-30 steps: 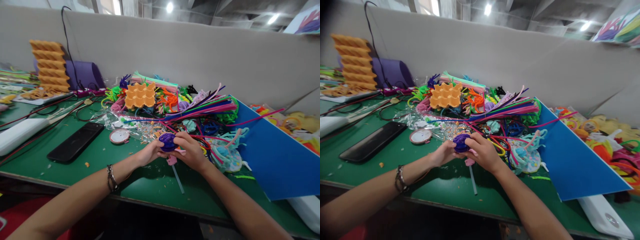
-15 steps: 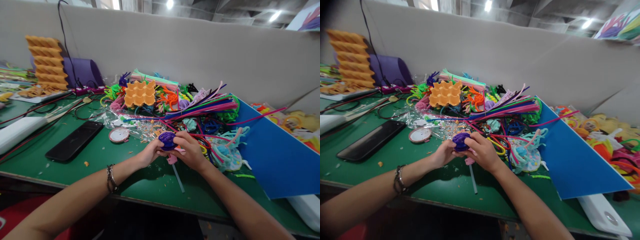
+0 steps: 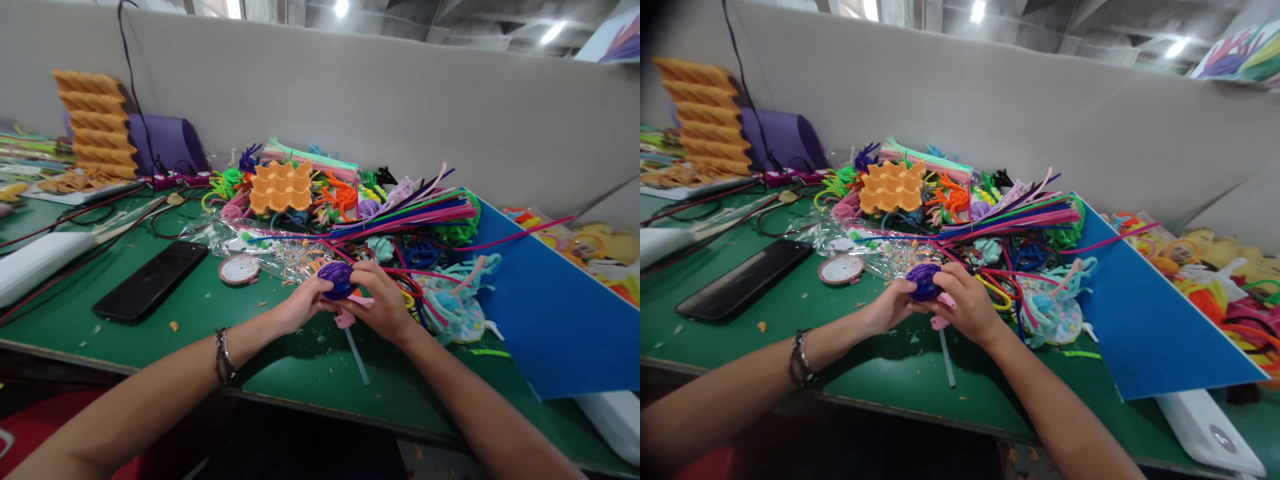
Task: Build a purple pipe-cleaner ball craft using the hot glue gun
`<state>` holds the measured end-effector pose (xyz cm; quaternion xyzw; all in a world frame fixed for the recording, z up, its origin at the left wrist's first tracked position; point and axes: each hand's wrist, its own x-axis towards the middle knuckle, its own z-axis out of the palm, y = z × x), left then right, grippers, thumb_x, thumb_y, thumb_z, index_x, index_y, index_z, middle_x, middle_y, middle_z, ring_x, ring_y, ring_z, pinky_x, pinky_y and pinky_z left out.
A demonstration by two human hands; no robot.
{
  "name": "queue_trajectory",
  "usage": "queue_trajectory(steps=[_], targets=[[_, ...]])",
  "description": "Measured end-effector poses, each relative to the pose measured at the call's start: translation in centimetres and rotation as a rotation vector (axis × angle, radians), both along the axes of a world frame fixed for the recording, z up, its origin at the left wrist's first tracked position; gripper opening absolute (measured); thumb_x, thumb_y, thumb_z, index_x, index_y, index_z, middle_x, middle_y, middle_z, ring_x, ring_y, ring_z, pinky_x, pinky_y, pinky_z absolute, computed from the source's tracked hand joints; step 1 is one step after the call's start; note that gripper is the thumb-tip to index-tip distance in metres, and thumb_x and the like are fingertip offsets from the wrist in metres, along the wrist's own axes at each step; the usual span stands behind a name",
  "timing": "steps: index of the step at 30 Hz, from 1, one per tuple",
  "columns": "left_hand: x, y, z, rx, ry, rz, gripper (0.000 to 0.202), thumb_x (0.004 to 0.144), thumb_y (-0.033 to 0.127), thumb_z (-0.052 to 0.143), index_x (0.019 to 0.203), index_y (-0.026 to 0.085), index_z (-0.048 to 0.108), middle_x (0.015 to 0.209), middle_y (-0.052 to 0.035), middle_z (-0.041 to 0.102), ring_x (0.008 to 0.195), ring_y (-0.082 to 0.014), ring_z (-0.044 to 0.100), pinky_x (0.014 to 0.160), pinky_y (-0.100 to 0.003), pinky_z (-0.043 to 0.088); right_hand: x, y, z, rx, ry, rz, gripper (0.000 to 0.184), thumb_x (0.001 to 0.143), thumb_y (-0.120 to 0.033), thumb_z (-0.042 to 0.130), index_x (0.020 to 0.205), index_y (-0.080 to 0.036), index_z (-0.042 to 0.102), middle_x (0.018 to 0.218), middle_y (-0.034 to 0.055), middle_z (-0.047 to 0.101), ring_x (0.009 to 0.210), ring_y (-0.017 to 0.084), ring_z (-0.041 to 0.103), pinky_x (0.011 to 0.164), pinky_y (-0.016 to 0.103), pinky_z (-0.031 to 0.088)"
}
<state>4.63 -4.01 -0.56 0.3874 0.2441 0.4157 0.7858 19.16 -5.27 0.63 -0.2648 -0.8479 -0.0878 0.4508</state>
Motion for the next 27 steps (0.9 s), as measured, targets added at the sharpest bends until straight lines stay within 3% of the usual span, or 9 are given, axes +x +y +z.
queue_trajectory(steps=[5, 9, 15, 21, 27], targets=[[0.02, 0.26, -0.17, 0.07, 0.025, 0.027, 0.043, 0.048, 0.023, 0.054, 0.09, 0.019, 0.048, 0.078, -0.0006, 0.054, 0.062, -0.0117, 0.049, 0.053, -0.022, 0.036, -0.15, -0.16, -0.49, -0.123, 0.153, 0.015, 0.034, 0.074, -0.034, 0.06, 0.094, -0.023, 0.035, 0.087, 0.0047, 0.047, 0.078, 0.017, 0.052, 0.059, 0.028, 0.048], [-0.12, 0.34, 0.08, 0.114, 0.023, 0.044, 0.049, 0.048, 0.02, 0.052, 0.096, 0.023, 0.044, 0.084, 0.0004, 0.052, 0.067, -0.0117, 0.048, 0.057, -0.022, 0.038, 0.0, -0.43, -0.14, -0.157, 0.002, -0.064, 0.014, 0.083, -0.033, 0.045, 0.086, -0.021, 0.039, 0.081, 0.0052, 0.049, 0.073, 0.016, 0.051, 0.06, 0.029, 0.046], [-0.17, 0.13, 0.31, 0.21, 0.181, 0.058, 0.051, 0.046, 0.017, 0.049, 0.095, 0.024, 0.042, 0.084, 0.002, 0.047, 0.07, -0.0118, 0.045, 0.059, -0.023, 0.04, 0.26, -0.53, 0.26, 0.069, -0.172, -0.244, 0.023, 0.09, -0.029, 0.031, 0.07, -0.022, 0.038, 0.064, 0.0043, 0.051, 0.059, 0.016, 0.048, 0.05, 0.025, 0.037], [-0.27, 0.35, 0.19, 0.275, 0.208, 0.059, 0.051, 0.046, 0.019, 0.049, 0.097, 0.024, 0.04, 0.085, 0.0017, 0.047, 0.071, -0.012, 0.044, 0.059, -0.022, 0.037, 0.04, -0.58, 0.35, 0.166, -0.208, -0.25, 0.029, 0.091, -0.019, 0.03, 0.063, -0.022, 0.039, 0.051, 0.0004, 0.047, 0.048, 0.013, 0.043, 0.046, 0.023, 0.032], [-0.39, 0.49, 0.3, 0.224, 0.24, 0.043, 0.051, 0.047, 0.02, 0.051, 0.097, 0.025, 0.041, 0.087, 0.001, 0.048, 0.071, -0.0124, 0.046, 0.059, -0.023, 0.037, 0.47, -0.51, 0.45, -0.032, -0.041, -0.268, 0.03, 0.09, -0.022, 0.03, 0.063, -0.021, 0.041, 0.052, -0.0014, 0.046, 0.048, 0.011, 0.044, 0.048, 0.022, 0.035]])
